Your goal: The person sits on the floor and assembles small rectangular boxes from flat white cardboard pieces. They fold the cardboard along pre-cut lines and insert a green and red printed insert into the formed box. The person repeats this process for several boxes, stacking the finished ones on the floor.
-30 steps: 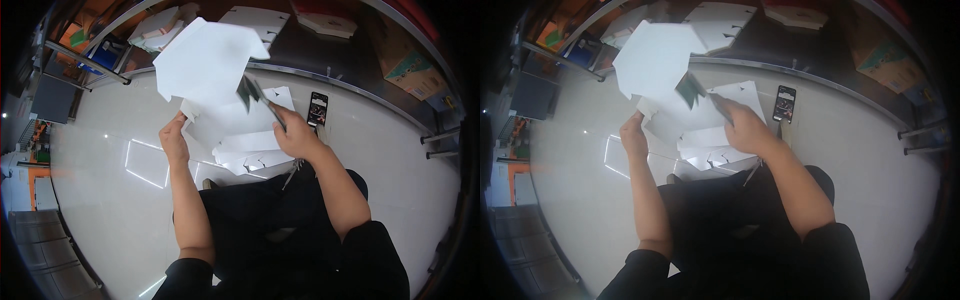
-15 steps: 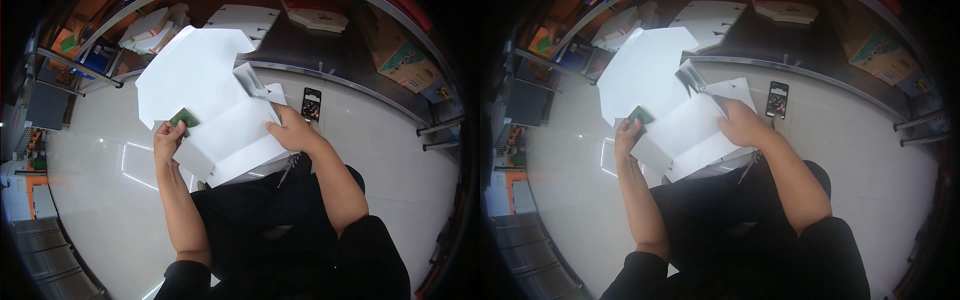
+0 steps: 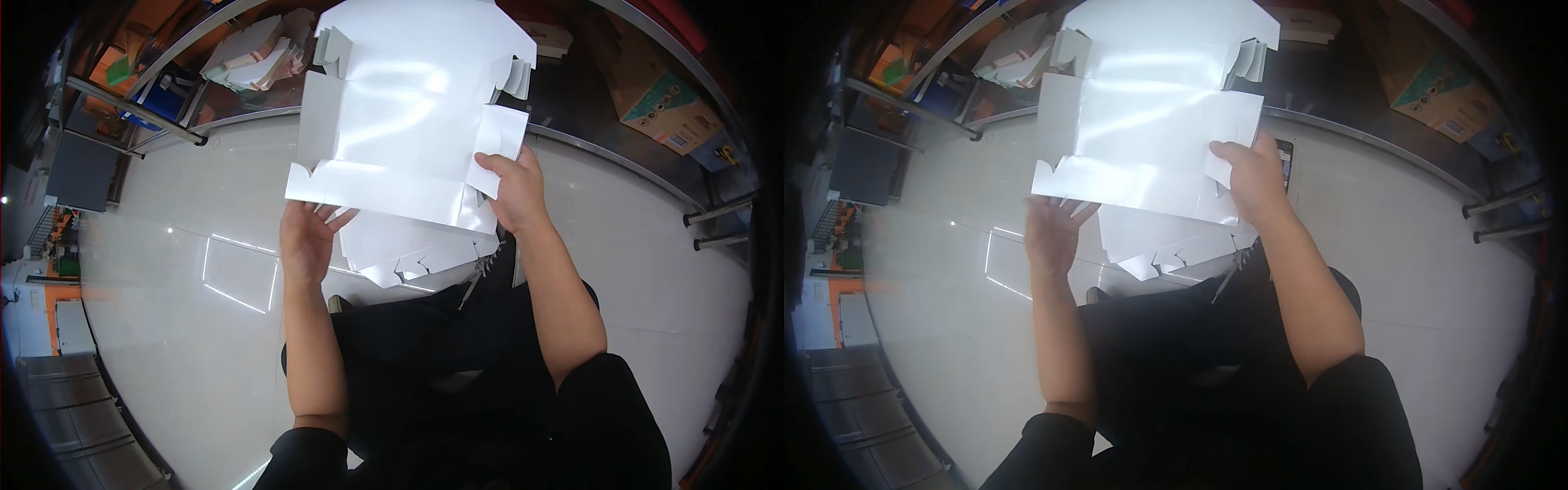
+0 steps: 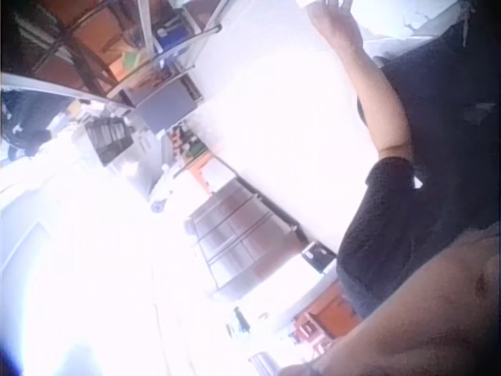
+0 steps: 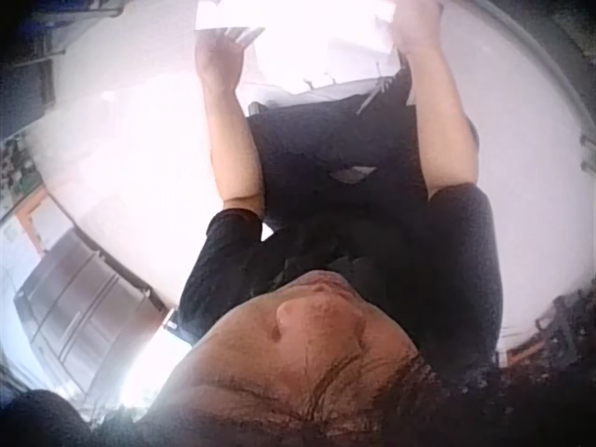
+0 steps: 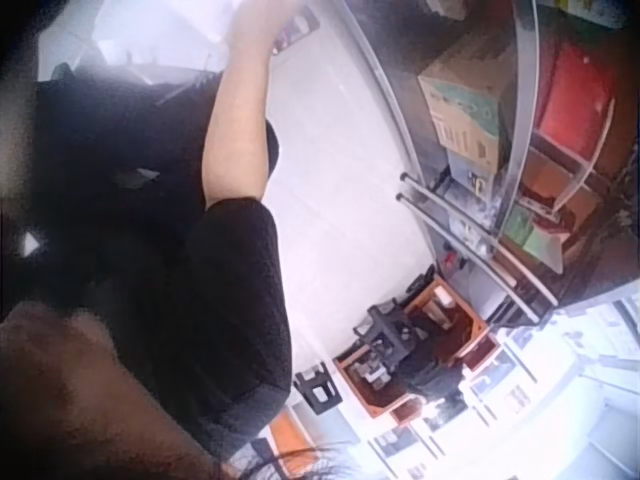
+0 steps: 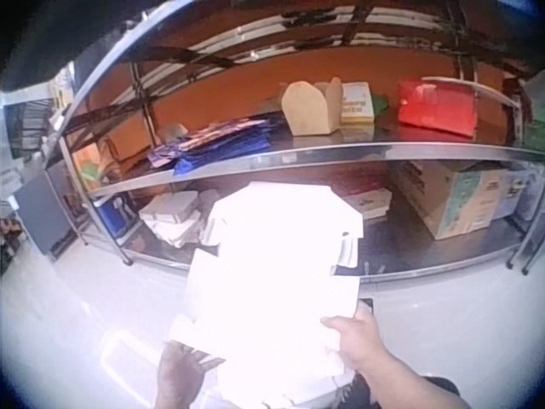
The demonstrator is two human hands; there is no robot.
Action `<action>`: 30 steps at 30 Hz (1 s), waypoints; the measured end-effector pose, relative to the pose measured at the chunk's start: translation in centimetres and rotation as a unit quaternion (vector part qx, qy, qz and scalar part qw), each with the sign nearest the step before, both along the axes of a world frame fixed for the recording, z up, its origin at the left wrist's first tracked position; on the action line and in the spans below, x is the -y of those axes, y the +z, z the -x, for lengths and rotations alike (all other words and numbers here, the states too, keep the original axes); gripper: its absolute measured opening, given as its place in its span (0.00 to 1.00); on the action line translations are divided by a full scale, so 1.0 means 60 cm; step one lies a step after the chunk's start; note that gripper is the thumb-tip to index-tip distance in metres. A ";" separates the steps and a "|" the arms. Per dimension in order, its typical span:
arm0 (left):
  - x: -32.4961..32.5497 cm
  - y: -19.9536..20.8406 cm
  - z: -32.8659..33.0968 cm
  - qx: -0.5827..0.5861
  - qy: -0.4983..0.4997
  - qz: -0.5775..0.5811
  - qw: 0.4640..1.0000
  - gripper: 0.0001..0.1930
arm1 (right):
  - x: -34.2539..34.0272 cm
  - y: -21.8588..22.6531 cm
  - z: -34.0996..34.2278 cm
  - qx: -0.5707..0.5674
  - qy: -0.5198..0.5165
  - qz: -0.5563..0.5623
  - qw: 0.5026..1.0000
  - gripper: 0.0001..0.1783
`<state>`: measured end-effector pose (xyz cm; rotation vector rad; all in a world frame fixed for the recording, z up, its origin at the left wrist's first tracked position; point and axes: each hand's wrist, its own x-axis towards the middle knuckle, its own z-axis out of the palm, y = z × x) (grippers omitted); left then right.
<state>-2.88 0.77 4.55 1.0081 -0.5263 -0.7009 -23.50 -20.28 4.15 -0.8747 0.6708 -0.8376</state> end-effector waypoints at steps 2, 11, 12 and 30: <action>0.010 -0.008 0.000 0.090 0.057 -0.098 0.989 0.31 | 0.002 0.000 -0.003 -0.001 0.002 0.002 1.000 0.28; 0.018 -0.010 0.023 0.179 0.221 -0.131 0.950 0.07 | -0.012 0.012 -0.009 0.001 0.019 -0.079 0.997 0.28; 0.016 -0.009 0.022 0.210 0.234 -0.117 0.942 0.06 | -0.019 0.020 -0.010 0.009 0.020 -0.090 0.996 0.28; 0.003 -0.033 0.027 0.065 0.047 -0.146 0.986 0.28 | -0.024 -0.021 -0.019 -0.100 -0.131 0.095 0.982 0.21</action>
